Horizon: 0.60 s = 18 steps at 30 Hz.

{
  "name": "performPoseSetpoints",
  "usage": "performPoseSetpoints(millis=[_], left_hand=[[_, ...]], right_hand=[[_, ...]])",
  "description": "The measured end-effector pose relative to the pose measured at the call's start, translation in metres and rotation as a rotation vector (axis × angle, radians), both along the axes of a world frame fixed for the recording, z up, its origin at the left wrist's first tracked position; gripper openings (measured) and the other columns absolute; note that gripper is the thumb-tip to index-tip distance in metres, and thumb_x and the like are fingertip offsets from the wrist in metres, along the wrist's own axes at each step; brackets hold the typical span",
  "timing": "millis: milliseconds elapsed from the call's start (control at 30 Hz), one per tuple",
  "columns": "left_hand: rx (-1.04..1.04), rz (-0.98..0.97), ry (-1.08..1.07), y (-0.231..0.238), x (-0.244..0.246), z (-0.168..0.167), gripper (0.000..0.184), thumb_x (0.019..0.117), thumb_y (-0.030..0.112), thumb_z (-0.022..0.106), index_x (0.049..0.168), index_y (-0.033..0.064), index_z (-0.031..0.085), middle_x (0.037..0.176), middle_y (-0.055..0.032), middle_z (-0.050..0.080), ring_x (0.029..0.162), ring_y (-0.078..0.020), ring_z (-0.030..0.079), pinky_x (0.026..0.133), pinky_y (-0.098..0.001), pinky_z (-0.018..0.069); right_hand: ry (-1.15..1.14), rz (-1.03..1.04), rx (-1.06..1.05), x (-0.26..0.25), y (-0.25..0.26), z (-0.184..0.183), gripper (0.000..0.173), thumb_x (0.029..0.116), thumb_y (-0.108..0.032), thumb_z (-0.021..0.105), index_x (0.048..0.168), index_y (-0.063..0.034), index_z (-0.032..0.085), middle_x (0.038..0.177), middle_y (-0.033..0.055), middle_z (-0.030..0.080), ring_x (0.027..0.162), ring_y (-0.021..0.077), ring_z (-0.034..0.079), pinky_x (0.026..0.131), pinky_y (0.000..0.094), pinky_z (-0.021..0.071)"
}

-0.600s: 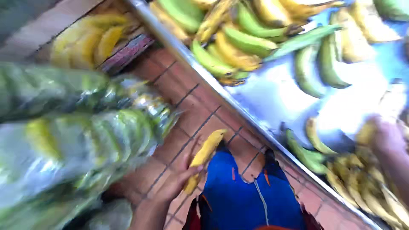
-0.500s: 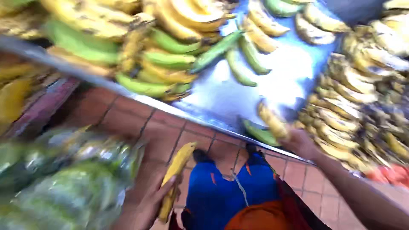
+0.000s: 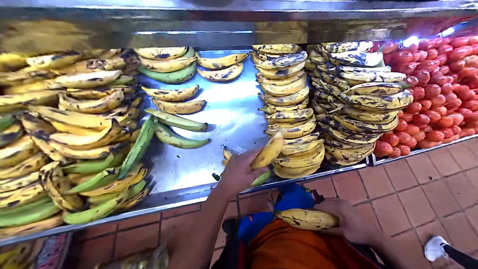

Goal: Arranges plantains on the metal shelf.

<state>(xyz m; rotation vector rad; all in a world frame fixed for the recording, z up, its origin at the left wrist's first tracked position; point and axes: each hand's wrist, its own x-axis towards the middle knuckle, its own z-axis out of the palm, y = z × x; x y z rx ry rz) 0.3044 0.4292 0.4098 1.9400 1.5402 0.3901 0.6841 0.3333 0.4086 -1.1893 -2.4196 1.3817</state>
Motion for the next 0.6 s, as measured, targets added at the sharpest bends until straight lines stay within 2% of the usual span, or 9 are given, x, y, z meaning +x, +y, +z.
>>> performPoseSetpoints(millis=[67, 133, 233, 333, 433, 500, 600], left_hand=[[-0.006, -0.104, 0.067, 0.049, 0.055, 0.002, 0.065, 0.0926, 0.048, 0.073, 0.148, 0.0189, 0.056, 0.138, -0.0068, 0.065, 0.128, -0.0254, 0.06, 0.113, -0.0592, 0.0401], [-0.008, -0.176, 0.096, 0.086, 0.098, -0.014, 0.063, 0.0928, 0.047, 0.073, 0.147, 0.0211, 0.057, 0.14, -0.0052, 0.064, 0.133, -0.0226, 0.057, 0.117, -0.0576, 0.0365], [0.023, -0.227, 0.165, 0.118, 0.134, -0.032, 0.06, 0.0896, 0.041, 0.078, 0.144, 0.0235, 0.06, 0.14, -0.0027, 0.064, 0.134, -0.0229, 0.055, 0.119, -0.0557, 0.0327], [0.012, -0.22, 0.211, 0.123, 0.146, -0.045, 0.057, 0.086, 0.035, 0.083, 0.139, 0.0255, 0.064, 0.137, -0.0006, 0.065, 0.134, -0.024, 0.054, 0.12, -0.0569, 0.0292], [0.051, -0.165, 0.191, 0.118, 0.147, -0.057, 0.056, 0.0844, 0.034, 0.084, 0.137, 0.0257, 0.066, 0.135, 0.0013, 0.066, 0.131, -0.0227, 0.055, 0.119, -0.0578, 0.0274], [0.043, -0.151, 0.175, 0.116, 0.146, -0.058, 0.057, 0.0859, 0.036, 0.083, 0.139, 0.0265, 0.065, 0.136, 0.002, 0.066, 0.133, -0.0219, 0.054, 0.12, -0.059, 0.0259], [-0.023, -0.138, 0.143, 0.113, 0.145, -0.053, 0.054, 0.0916, 0.038, 0.077, 0.142, 0.0251, 0.063, 0.14, 0.0, 0.063, 0.137, -0.0231, 0.052, 0.122, -0.0632, 0.0214]], right_hand=[[0.091, -0.008, 0.027, 0.032, 0.012, 0.0, 0.046, 0.0868, -0.037, 0.08, 0.128, -0.0176, 0.07, 0.116, 0.003, 0.074, 0.111, 0.0188, 0.068, 0.102, 0.0462, 0.0533], [0.126, -0.038, 0.03, 0.063, 0.025, 0.004, 0.048, 0.086, -0.038, 0.08, 0.129, -0.0189, 0.07, 0.116, 0.0014, 0.074, 0.112, 0.0168, 0.067, 0.102, 0.0441, 0.0536], [0.153, -0.115, 0.044, 0.102, 0.041, 0.011, 0.049, 0.0847, -0.044, 0.081, 0.126, -0.0206, 0.07, 0.113, -0.0006, 0.074, 0.109, 0.0141, 0.067, 0.099, 0.0417, 0.0553], [0.209, -0.239, 0.02, 0.128, 0.048, 0.005, 0.053, 0.0851, -0.049, 0.08, 0.126, -0.0177, 0.071, 0.113, 0.001, 0.073, 0.107, 0.0131, 0.068, 0.097, 0.0392, 0.0567], [0.222, -0.419, -0.058, 0.131, 0.06, -0.006, 0.059, 0.0834, -0.051, 0.081, 0.13, -0.0165, 0.07, 0.116, -0.0002, 0.073, 0.108, 0.0101, 0.068, 0.095, 0.0356, 0.0584], [0.257, -0.492, -0.103, 0.125, 0.075, -0.01, 0.058, 0.0834, -0.047, 0.081, 0.13, -0.0148, 0.069, 0.117, -0.0018, 0.074, 0.107, 0.008, 0.069, 0.094, 0.033, 0.0597], [0.328, -0.526, -0.115, 0.115, 0.106, -0.012, 0.056, 0.085, -0.041, 0.08, 0.131, -0.0108, 0.068, 0.117, 0.0018, 0.073, 0.107, 0.0111, 0.069, 0.095, 0.0347, 0.0595]])
